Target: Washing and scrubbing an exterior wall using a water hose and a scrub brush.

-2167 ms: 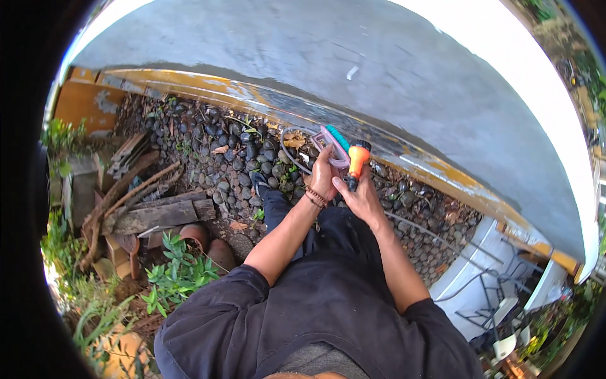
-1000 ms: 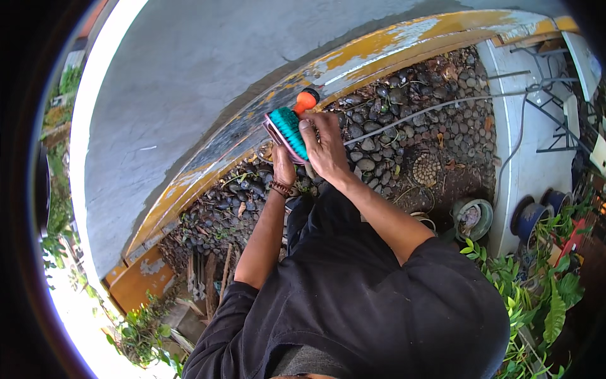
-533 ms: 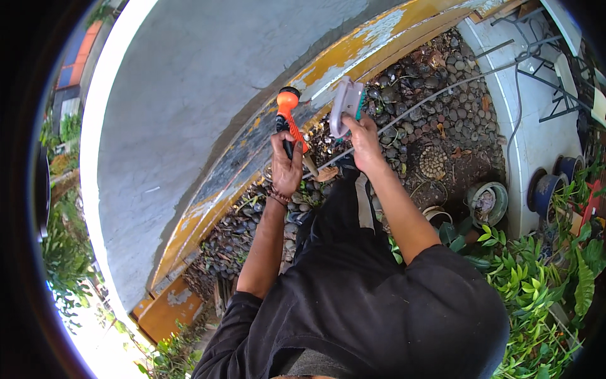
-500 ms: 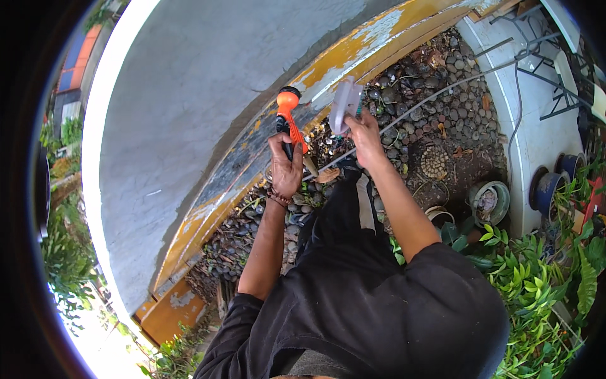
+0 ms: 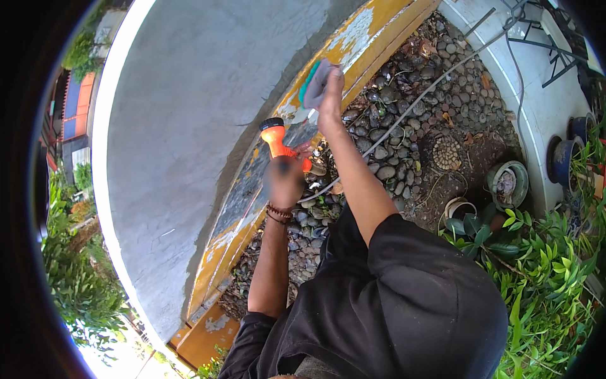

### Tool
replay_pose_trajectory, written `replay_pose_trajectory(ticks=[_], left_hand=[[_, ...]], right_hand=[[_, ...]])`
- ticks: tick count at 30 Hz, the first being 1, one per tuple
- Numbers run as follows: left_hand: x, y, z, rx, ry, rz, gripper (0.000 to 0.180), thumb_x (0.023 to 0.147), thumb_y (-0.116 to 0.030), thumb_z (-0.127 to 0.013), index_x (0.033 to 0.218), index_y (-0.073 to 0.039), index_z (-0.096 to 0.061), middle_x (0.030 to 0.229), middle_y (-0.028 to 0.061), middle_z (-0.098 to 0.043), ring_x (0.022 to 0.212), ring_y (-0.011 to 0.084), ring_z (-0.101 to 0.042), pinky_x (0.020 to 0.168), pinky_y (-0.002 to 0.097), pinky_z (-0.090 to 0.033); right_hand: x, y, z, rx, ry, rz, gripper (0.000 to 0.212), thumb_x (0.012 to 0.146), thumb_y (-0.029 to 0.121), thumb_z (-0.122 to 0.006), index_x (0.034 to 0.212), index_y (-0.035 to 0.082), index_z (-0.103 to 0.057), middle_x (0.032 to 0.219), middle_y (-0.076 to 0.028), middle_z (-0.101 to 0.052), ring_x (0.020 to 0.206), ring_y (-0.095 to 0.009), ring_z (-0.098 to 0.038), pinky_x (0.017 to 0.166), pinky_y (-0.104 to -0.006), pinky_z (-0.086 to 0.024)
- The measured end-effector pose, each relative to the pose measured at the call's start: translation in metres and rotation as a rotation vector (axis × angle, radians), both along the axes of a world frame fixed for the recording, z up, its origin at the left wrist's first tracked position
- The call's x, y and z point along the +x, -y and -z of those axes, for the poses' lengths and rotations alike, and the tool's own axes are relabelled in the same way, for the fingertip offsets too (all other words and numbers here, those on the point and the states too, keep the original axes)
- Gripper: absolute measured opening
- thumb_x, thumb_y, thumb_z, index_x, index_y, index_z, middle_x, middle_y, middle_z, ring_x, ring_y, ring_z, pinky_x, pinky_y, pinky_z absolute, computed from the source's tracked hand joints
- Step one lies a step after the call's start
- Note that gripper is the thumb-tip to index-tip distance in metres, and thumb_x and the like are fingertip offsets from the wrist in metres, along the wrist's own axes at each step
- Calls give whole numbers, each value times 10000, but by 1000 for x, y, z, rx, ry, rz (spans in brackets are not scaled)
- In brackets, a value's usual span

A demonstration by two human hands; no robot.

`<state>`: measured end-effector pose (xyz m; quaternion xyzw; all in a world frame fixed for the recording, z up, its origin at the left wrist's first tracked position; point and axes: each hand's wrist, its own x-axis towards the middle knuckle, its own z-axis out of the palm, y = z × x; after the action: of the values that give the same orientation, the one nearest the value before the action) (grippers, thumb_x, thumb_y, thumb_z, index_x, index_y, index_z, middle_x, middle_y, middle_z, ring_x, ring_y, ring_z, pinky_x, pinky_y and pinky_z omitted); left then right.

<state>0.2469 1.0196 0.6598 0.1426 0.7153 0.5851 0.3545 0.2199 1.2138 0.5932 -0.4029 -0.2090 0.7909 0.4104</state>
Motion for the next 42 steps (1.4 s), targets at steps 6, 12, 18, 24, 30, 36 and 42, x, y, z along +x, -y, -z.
replay_pose_trajectory(ticks=[6, 12, 18, 24, 30, 36, 42], left_hand=[[3, -10, -15, -144, 70, -139, 288, 1046, -228, -624, 1226, -11, -686, 1075, 45, -704, 908, 101, -644, 855, 284, -536], [8, -19, -32, -219, 82, -41, 339, 1013, -326, -666, 1191, -41, -705, 864, 39, -629, 742, 100, -618, 496, 258, -552], [-6, -27, -48, -302, 41, 77, 270, 985, -225, -693, 1171, -30, -716, 884, 25, -675, 708, 88, -624, 517, 255, -562], [-18, -36, -56, -360, -32, 61, 345, 945, -356, -750, 1084, -41, -738, 812, 22, -690, 586, 75, -586, 490, 251, -540], [-25, -40, -55, -432, -14, 73, 323, 967, -323, -720, 1097, -27, -726, 841, 26, -696, 663, 89, -622, 497, 251, -534], [-26, -62, -46, -180, 83, 159, 241, 934, -88, -683, 1152, 14, -692, 965, 54, -708, 815, 107, -657, 653, 264, -572], [-30, -44, -45, -197, -209, 324, 191, 936, -101, -724, 1100, -4, -715, 1024, 22, -731, 953, 127, -644, 918, 314, -496]], right_hand=[[-22, 18, 13, 167, 93, 44, 442, 1002, 338, -662, 1333, 79, -526, 1183, -38, -606, 1023, -141, -578, 849, -335, -495], [-52, -68, 23, 324, 264, 358, 315, 959, 261, -711, 1127, 20, -598, 1041, -45, -638, 886, -143, -573, 762, -324, -483], [-54, -105, 19, 375, 259, 407, 450, 947, 260, -720, 1242, -38, -555, 1179, -146, -608, 1020, -229, -590, 904, -363, -489], [-46, 16, 27, 363, 270, 179, 514, 997, 291, -638, 1360, -24, -457, 1284, -201, -561, 1224, -300, -547, 1067, -406, -427], [-59, -201, 23, 308, 525, 493, 386, 994, 242, -605, 1234, -56, -552, 1215, -241, -591, 1164, -333, -581, 986, -428, -464], [-44, -51, 41, 450, 333, 203, 538, 957, 203, -655, 1398, -18, -440, 1312, -220, -539, 1249, -311, -539, 1064, -432, -435], [-59, -139, 13, 305, 328, 422, 436, 988, 218, -653, 1318, -8, -480, 1220, -187, -565, 1121, -274, -573, 977, -389, -478]])
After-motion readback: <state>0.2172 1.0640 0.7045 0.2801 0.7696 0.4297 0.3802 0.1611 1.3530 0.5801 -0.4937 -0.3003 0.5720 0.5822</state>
